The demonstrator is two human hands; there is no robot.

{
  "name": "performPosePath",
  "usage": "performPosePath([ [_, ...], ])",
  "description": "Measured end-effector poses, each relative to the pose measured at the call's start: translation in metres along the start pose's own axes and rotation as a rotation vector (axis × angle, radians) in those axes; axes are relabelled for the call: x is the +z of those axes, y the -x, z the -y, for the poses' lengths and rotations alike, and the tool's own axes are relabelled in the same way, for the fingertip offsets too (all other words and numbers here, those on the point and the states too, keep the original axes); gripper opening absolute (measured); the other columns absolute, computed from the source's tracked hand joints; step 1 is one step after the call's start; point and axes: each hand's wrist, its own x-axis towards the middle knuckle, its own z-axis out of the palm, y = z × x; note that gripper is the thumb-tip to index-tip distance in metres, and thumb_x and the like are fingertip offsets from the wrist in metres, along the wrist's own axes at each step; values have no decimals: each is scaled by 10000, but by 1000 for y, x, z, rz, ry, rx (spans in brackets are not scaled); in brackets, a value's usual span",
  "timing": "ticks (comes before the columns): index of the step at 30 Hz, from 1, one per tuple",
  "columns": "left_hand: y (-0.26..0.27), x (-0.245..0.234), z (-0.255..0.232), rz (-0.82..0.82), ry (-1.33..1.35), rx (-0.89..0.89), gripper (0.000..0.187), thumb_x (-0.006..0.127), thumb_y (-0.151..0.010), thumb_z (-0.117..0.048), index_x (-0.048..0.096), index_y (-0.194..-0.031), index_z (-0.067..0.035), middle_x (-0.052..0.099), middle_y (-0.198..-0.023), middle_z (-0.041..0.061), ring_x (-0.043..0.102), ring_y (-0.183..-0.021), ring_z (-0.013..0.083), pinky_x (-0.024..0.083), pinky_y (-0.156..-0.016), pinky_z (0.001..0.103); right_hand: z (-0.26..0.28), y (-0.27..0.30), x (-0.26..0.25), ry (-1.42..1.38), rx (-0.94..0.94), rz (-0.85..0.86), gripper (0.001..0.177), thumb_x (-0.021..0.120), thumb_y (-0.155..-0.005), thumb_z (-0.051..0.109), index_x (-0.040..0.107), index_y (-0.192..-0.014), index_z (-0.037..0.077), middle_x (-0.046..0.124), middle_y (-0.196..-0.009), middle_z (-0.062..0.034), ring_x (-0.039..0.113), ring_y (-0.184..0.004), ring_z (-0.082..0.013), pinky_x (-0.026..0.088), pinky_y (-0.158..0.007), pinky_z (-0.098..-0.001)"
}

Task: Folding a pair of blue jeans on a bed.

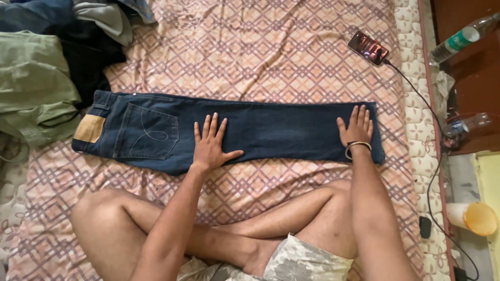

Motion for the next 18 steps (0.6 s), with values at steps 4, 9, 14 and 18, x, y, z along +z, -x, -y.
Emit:
performPosePath([
  [4,-1,4,0,-49,10,19,1204,588,-702,-894,328,-1598,-134,207,-1687,160,120,-1573,337,-10,-1235,614,27,4,1,-32,63,-49,926,343,-1001,697,132,-1650,71,68,-1735,-175,39,-1601,-354,33,-1257,-576],
  [9,-8,12,-8,-25,7,-55,1158,559,-744,-884,318,-1601,-144,188,-1695,151,107,-1572,332,-20,-1221,632,111,29,-5,27,73,22,975,363,-956,726,109,-1645,84,40,-1696,-250,-5,-1578,-395,-46,-1168,-721],
  [14,-18,38,-50,-34,-36,-54,1048,532,-858,-785,311,-1588,-67,186,-1669,203,104,-1546,371,-24,-1174,662,189,67,3,54,-170,-47,933,429,-964,705,194,-1641,108,101,-1687,-278,57,-1576,-422,10,-1177,-719],
  [18,-13,58,-65,-70,35,227,702,553,-976,-499,420,-1564,-140,280,-1691,142,201,-1581,313,42,-1255,615,235,99,5,65,-429,-89,857,531,-933,583,275,-1647,182,154,-1714,-220,138,-1587,-372,58,-1214,-671],
])
